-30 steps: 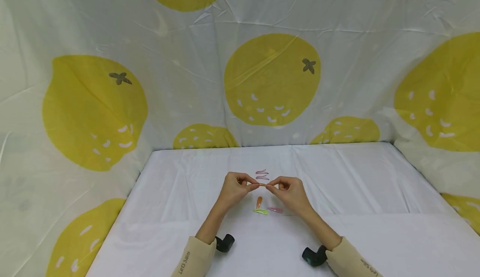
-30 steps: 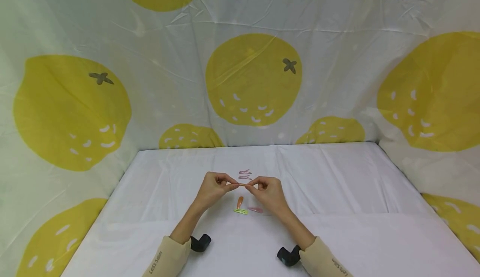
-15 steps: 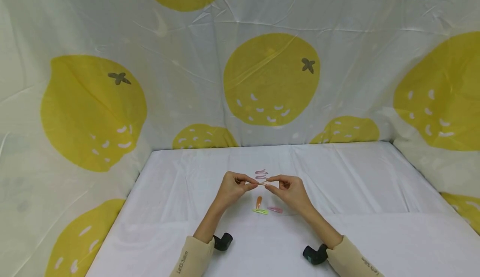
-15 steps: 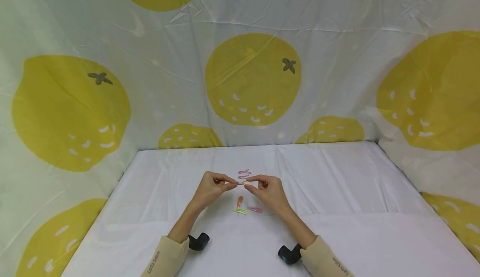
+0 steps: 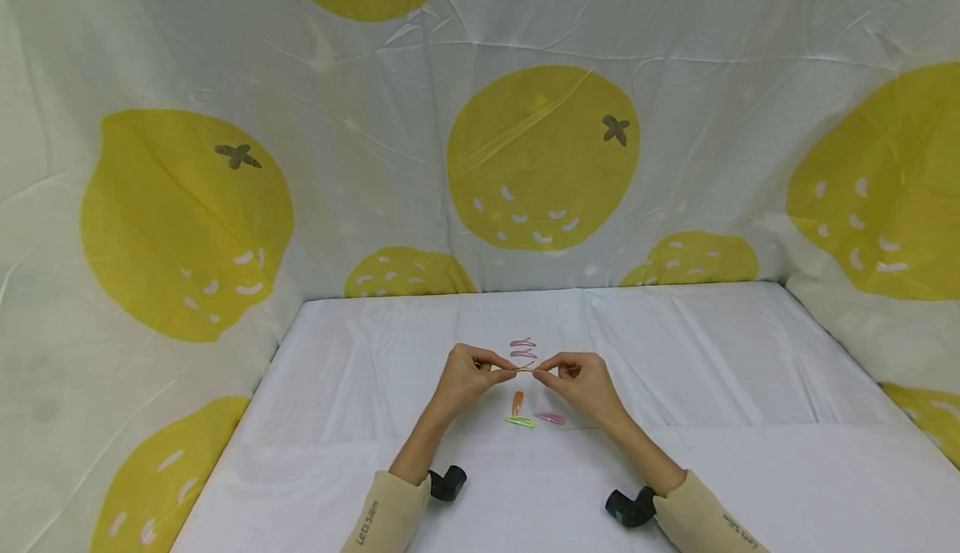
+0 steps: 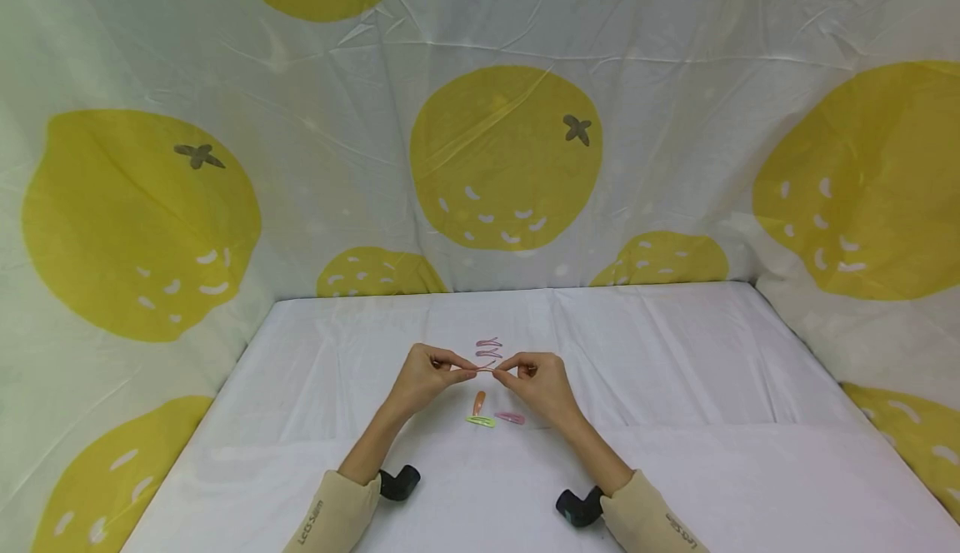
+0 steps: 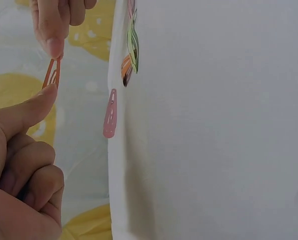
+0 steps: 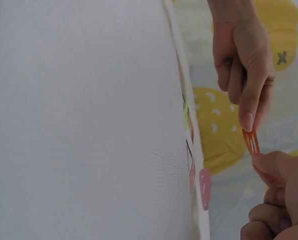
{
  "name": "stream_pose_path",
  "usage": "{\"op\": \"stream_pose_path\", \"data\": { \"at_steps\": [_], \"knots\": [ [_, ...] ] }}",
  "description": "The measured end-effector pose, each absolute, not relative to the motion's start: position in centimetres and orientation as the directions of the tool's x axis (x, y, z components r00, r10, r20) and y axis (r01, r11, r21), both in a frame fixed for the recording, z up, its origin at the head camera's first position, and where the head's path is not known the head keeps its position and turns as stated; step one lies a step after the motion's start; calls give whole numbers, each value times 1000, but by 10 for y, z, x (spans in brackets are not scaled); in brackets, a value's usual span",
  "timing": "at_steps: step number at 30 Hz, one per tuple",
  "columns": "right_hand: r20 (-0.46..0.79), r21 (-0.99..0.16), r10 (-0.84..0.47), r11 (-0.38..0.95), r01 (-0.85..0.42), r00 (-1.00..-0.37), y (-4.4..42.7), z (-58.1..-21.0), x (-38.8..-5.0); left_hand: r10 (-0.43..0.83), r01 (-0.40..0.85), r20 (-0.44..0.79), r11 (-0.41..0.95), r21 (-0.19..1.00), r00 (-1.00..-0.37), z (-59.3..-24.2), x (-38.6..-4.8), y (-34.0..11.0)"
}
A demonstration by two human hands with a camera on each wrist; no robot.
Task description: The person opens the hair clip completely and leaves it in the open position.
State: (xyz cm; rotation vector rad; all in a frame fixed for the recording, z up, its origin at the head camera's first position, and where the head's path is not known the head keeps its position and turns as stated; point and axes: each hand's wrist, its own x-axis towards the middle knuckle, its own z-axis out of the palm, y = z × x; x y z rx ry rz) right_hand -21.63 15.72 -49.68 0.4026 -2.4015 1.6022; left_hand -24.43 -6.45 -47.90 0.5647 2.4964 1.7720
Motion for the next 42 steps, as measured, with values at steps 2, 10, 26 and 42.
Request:
{"op": "stream_pose_path", "data": {
  "at_steps": [2, 10, 26, 42],
  "knots": [
    [322, -863, -116, 372, -342, -940, 158, -497, -217, 300, 270, 177, 305, 914, -937, -480, -245, -64],
    [195, -864, -96, 453, -218, -976, 162, -505, -226, 307, 239, 113, 411, 880, -945, -484, -256, -58],
    [59, -896, -64, 437, -82, -996, 161, -507, -250, 221, 178, 81, 464, 868, -972, -494, -276, -53],
    [55, -883, -80, 462, -86, -995, 160, -513, -262, 159, 115, 33, 538, 835, -987, -497, -282, -47]
  ]
}}
